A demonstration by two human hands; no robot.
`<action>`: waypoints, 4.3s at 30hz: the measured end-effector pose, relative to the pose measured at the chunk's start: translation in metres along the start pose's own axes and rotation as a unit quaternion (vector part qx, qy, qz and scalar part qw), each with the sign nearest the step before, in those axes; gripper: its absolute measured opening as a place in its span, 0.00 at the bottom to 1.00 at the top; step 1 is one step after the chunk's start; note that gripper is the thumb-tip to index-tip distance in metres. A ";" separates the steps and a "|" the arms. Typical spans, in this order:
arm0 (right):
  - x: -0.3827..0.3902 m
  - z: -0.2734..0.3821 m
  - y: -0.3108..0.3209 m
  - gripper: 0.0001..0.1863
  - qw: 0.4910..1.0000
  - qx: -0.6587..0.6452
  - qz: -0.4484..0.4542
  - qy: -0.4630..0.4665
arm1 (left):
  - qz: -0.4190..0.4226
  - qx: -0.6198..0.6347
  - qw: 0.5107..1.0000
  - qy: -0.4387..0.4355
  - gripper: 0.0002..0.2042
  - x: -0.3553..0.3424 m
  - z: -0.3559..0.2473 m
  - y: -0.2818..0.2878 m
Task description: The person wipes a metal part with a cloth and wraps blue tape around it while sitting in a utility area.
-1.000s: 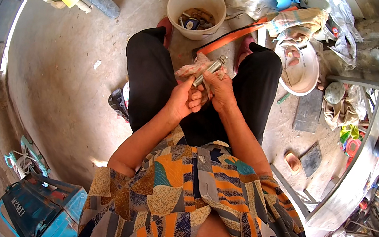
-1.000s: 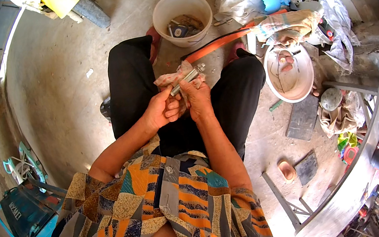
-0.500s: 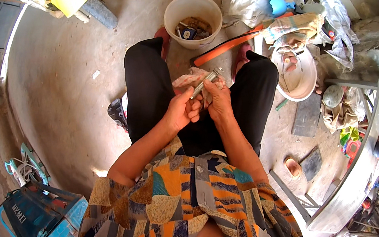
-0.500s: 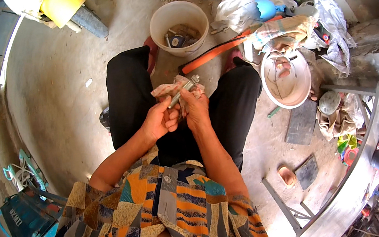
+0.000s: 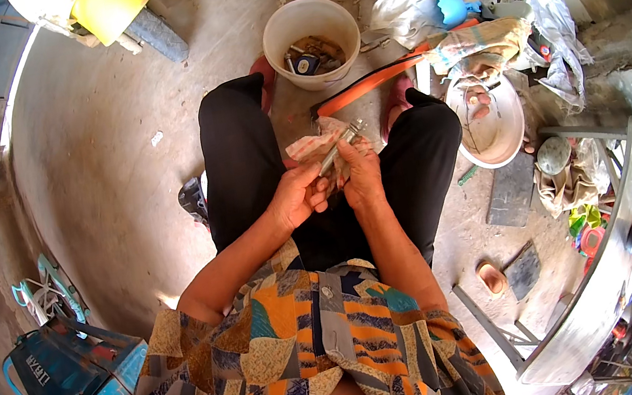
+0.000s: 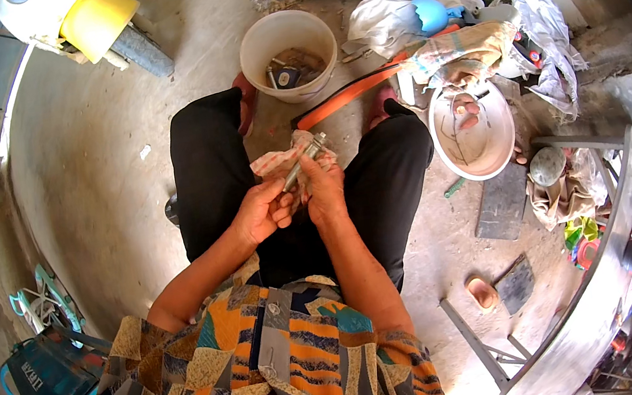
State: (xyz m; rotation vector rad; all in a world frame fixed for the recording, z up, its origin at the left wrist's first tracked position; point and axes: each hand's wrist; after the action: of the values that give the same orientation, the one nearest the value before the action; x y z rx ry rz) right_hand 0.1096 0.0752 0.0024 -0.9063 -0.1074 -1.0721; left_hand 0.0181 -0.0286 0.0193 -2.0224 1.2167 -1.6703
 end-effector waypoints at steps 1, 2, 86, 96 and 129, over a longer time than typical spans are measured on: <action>0.000 -0.001 0.000 0.08 1.000 0.016 0.011 -0.003 | 0.014 0.008 1.000 0.007 0.13 -0.001 0.000 0.003; 0.002 -0.002 0.000 0.08 0.999 0.031 0.019 -0.006 | 0.028 0.016 0.999 0.017 0.13 -0.002 0.000 0.006; -0.011 -0.030 -0.061 0.15 0.985 0.154 0.016 -0.081 | -0.103 -0.089 0.990 -0.034 0.17 0.026 -0.013 0.005; -0.001 -0.009 -0.056 0.12 0.977 0.133 0.004 -0.167 | -0.029 -0.078 0.992 -0.097 0.15 0.016 -0.007 0.025; -0.003 -0.015 -0.004 0.10 0.982 -0.101 0.053 -0.153 | -0.190 -0.496 0.765 -0.365 0.08 0.015 -0.004 0.010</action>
State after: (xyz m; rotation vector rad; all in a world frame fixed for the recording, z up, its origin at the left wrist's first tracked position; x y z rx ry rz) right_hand 0.0995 0.0663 -0.0066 -1.2440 -0.2069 -0.8489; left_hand 0.0099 -0.0444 0.0249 -3.2006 1.5486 -0.0067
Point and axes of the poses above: each hand's wrist, its own x-axis away from the middle knuckle, its own y-axis out of the back of the hand, z = x × y, and after that the axes turned 4 degrees about y, right-handed
